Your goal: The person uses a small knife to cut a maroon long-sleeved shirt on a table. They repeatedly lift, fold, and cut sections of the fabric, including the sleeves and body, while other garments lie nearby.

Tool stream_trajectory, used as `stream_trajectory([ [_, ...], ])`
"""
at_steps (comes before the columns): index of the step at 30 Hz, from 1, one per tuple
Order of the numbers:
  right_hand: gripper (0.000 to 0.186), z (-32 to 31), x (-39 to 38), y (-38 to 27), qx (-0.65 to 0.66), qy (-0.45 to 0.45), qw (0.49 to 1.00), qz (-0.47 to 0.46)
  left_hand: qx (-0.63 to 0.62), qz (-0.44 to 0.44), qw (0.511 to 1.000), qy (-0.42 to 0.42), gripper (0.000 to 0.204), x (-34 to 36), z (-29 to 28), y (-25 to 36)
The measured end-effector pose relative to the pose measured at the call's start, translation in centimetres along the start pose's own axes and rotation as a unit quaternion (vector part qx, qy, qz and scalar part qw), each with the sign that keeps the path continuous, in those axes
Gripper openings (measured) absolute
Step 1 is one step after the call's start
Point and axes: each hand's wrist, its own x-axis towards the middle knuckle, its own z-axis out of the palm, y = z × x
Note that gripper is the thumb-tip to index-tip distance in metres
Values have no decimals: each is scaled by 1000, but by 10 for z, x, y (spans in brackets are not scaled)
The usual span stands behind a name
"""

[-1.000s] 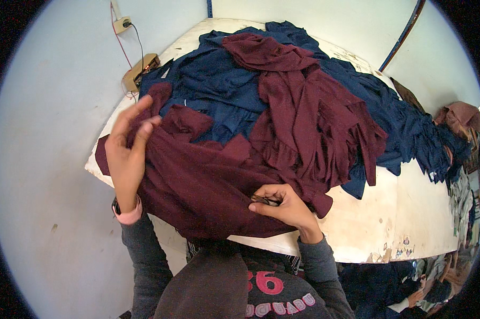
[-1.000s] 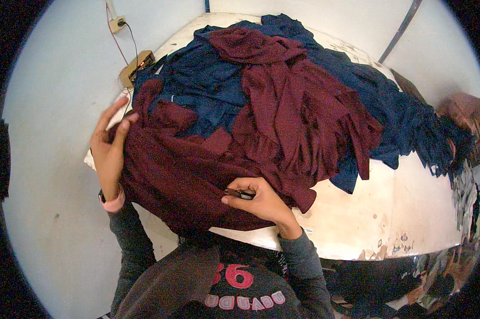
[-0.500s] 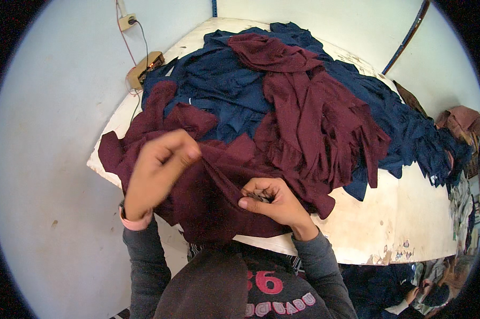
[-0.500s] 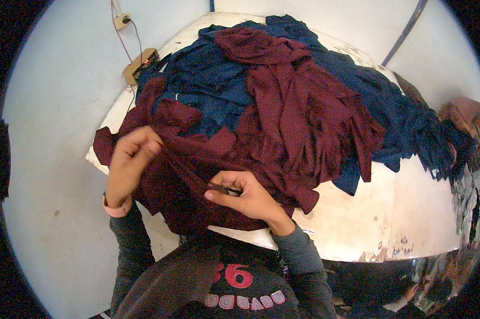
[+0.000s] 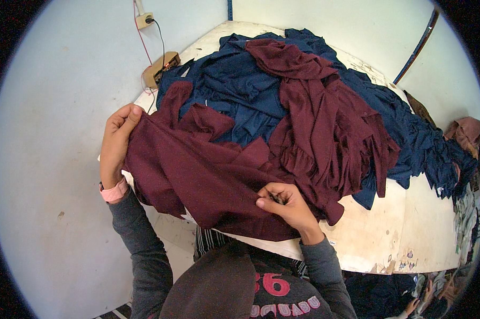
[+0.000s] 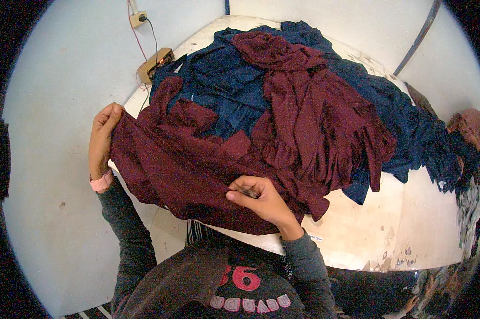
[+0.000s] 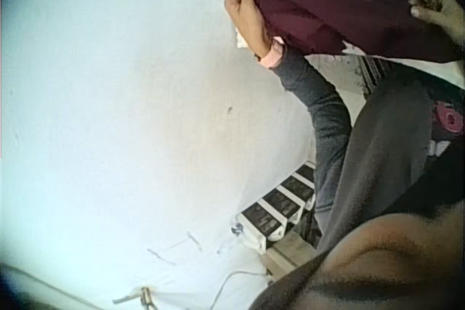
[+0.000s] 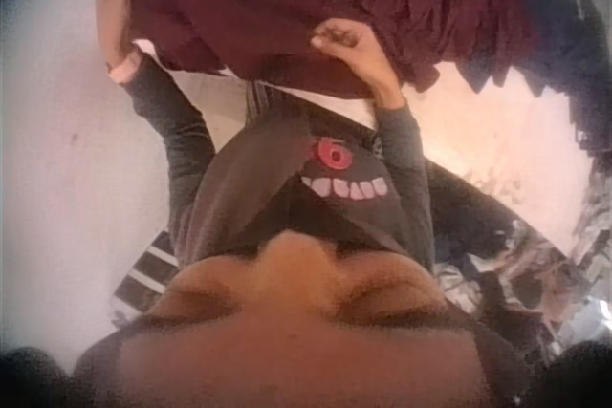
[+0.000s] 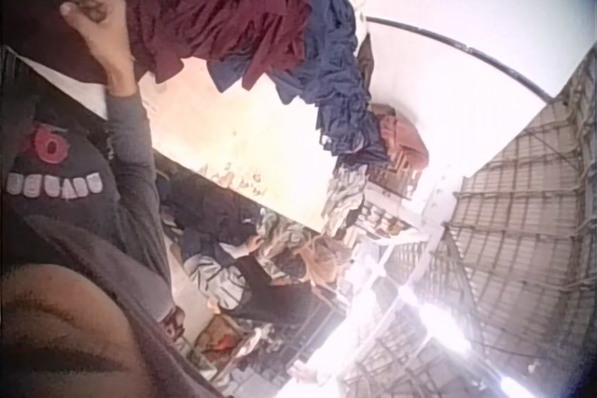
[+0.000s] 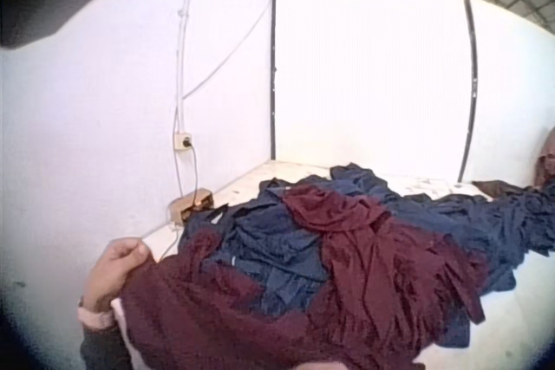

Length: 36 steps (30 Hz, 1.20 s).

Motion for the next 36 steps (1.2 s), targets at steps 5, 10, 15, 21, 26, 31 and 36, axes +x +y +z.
stream_trajectory([
  [5,15,-25,-11,-13,-22,75,997,-27,30,-13,999,1,29,-4,-10,-8],
  [10,14,-31,-12,-33,-23,102,993,-49,219,144,960,103,18,-14,42,-11],
  [15,13,-31,-15,-35,-15,123,990,-60,-2,354,902,246,15,-87,103,17],
  [21,10,-25,-15,-29,3,136,989,-60,-267,469,839,-66,29,-134,123,86],
  [26,10,-19,-15,-30,-2,133,989,-61,-363,480,793,-89,29,-138,147,97],
  [31,11,-24,-19,-26,-8,139,988,-63,-389,477,779,-117,32,-131,151,89],
  [36,12,-23,-18,-26,3,127,990,-66,-363,463,791,-165,35,-131,139,94],
])
